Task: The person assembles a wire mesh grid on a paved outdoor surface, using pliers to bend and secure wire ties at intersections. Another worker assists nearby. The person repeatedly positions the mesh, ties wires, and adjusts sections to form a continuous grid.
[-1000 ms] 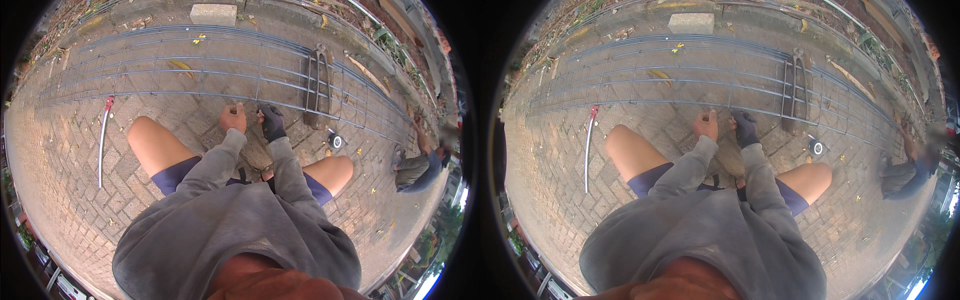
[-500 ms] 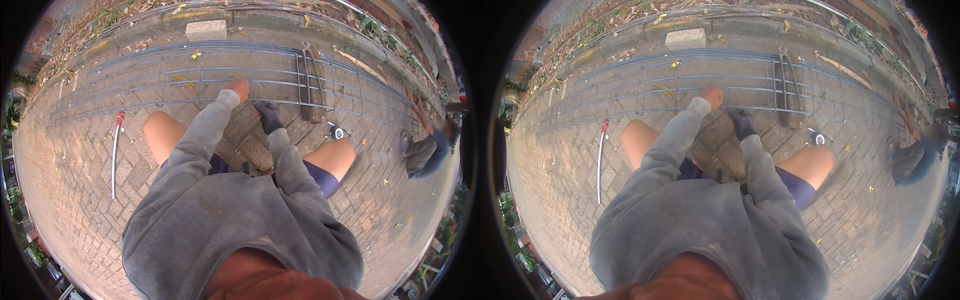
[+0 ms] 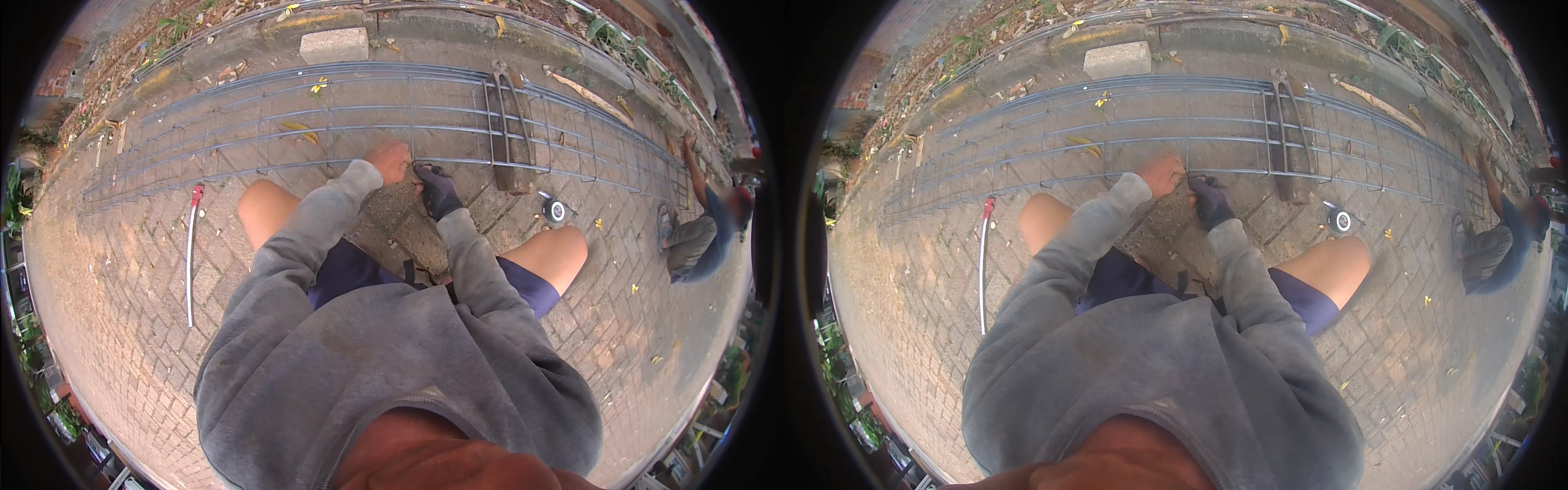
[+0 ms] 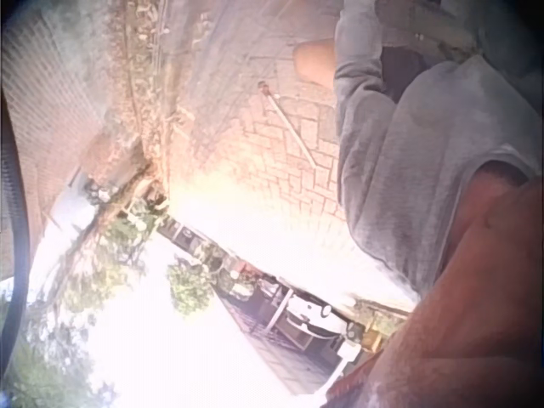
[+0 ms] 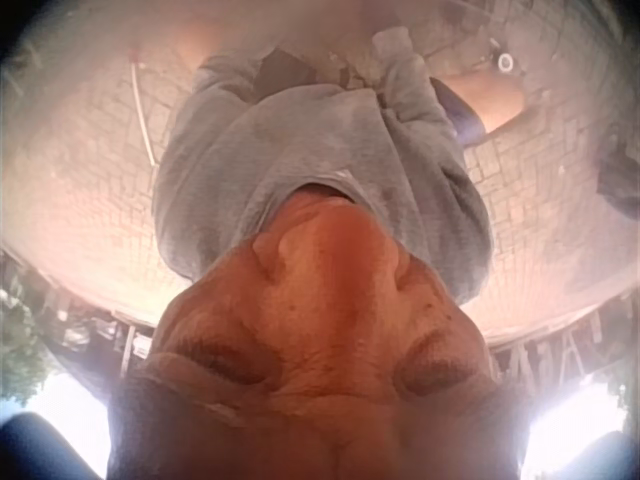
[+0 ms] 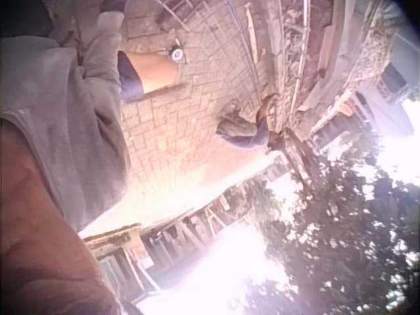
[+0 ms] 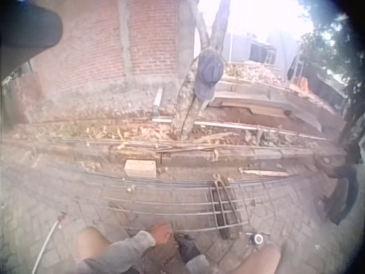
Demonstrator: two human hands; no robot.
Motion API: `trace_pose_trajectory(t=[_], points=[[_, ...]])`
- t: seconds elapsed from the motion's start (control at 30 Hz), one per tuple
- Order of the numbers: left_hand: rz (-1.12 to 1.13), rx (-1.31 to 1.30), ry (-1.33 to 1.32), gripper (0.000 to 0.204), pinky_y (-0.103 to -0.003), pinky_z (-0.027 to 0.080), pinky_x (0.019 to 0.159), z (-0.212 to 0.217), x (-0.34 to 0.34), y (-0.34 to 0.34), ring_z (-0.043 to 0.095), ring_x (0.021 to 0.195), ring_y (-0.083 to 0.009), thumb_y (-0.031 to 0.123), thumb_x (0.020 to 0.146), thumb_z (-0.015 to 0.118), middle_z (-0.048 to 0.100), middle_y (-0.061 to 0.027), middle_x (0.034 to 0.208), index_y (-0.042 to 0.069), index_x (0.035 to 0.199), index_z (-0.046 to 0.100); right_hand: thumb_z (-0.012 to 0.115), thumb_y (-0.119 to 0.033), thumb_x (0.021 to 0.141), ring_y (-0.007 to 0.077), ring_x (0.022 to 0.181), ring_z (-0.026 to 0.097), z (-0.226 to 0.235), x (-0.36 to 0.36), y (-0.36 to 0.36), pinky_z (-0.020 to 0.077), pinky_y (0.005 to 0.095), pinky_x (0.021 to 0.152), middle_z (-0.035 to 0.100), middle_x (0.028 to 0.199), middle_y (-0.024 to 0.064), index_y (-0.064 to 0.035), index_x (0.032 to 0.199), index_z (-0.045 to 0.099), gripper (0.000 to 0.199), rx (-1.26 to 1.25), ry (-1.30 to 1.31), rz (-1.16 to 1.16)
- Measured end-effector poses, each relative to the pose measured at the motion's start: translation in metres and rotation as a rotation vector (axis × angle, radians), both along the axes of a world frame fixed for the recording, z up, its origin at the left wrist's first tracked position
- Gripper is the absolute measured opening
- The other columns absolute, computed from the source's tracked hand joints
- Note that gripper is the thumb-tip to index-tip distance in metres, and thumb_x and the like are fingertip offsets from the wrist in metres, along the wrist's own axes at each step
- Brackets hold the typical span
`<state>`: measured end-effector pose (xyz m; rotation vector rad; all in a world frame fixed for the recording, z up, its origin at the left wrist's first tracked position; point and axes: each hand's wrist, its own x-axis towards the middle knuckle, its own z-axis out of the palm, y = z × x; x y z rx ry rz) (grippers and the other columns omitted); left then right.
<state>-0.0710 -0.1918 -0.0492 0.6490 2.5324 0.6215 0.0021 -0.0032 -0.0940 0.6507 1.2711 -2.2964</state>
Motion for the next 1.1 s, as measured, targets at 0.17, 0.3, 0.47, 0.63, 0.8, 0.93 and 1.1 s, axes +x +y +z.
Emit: trace_pose_trajectory(t=[0.17,0.3,0.47,0.63,0.8,0.93,1.1], points=[[0.122,0.225,-0.386,0.035,-0.041,0.052,0.097,-0.007,-0.050,-0.026,0.070,0.110,-0.0304,0.034,0.087,0.079,0.076,-0.0124,0.122,0.011,0.113,0.079,0.075,-0.020,0.095,0.0133,0.061,0.062,0.001,0.002,-0.003,0.0487,0.0283,0.058,0.069,0.081,0.0051,-0.0049,0.099,0.069,0.017,0.139,0.112,0.031],[0.089,0.293,-0.495,0.045,-0.036,0.056,0.088,-0.007,-0.052,-0.025,0.071,0.110,-0.0252,0.031,0.087,0.083,0.075,-0.0107,0.127,0.011,0.127,0.076,0.076,-0.023,0.095,0.0141,0.064,0.063,0.000,0.005,-0.001,0.0492,0.0293,0.060,0.070,0.083,0.0056,-0.0048,0.097,0.068,0.019,0.209,0.126,0.059],[0.152,0.376,-0.640,0.055,-0.036,0.057,0.088,0.002,-0.044,-0.018,0.070,0.113,-0.0252,0.021,0.085,0.085,0.073,-0.0132,0.130,0.005,0.135,0.070,0.076,-0.022,0.095,0.0150,0.069,0.066,-0.006,0.010,0.002,0.0513,0.0290,0.066,0.072,0.085,0.0053,-0.0055,0.097,0.067,0.019,0.199,0.104,0.068],[0.192,0.462,-0.582,0.049,-0.037,0.056,0.091,-0.007,-0.037,-0.010,0.072,0.106,-0.0248,0.015,0.082,0.086,0.076,-0.0135,0.121,0.001,0.126,0.073,0.076,-0.019,0.097,0.0173,0.077,0.069,-0.018,0.018,-0.024,0.0551,0.0310,0.072,0.072,0.093,0.0051,-0.0065,0.102,0.067,0.016,0.091,0.077,-0.105],[0.238,0.419,-0.446,0.040,-0.036,0.055,0.091,-0.028,-0.032,-0.003,0.072,0.102,-0.0228,0.012,0.080,0.086,0.078,-0.0124,0.112,0.000,0.117,0.077,0.075,-0.018,0.097,0.0145,0.081,0.068,-0.008,0.025,-0.062,0.0548,0.0284,0.074,0.070,0.090,0.0031,-0.0056,0.101,0.069,0.015,-0.150,-0.084,-0.372],[0.360,0.445,-0.500,0.032,-0.035,0.055,0.087,-0.033,-0.032,0.004,0.072,0.098,-0.0214,0.010,0.077,0.085,0.079,-0.0104,0.110,0.000,0.107,0.079,0.072,-0.018,0.100,0.0147,0.086,0.070,0.017,0.022,-0.059,0.0596,0.0299,0.081,0.070,0.095,0.0046,-0.0078,0.114,0.066,0.017,-0.279,-0.245,-0.404],[0.431,0.447,-0.563,0.023,-0.035,0.053,0.080,-0.022,-0.035,0.005,0.069,0.089,-0.0193,0.010,0.074,0.084,0.079,-0.0085,0.107,0.000,0.094,0.080,0.073,-0.021,0.099,0.0172,0.086,0.071,0.040,0.011,-0.045,0.0594,0.0308,0.080,0.071,0.095,0.0044,-0.0075,0.117,0.067,0.023,-0.262,-0.198,-0.381]])
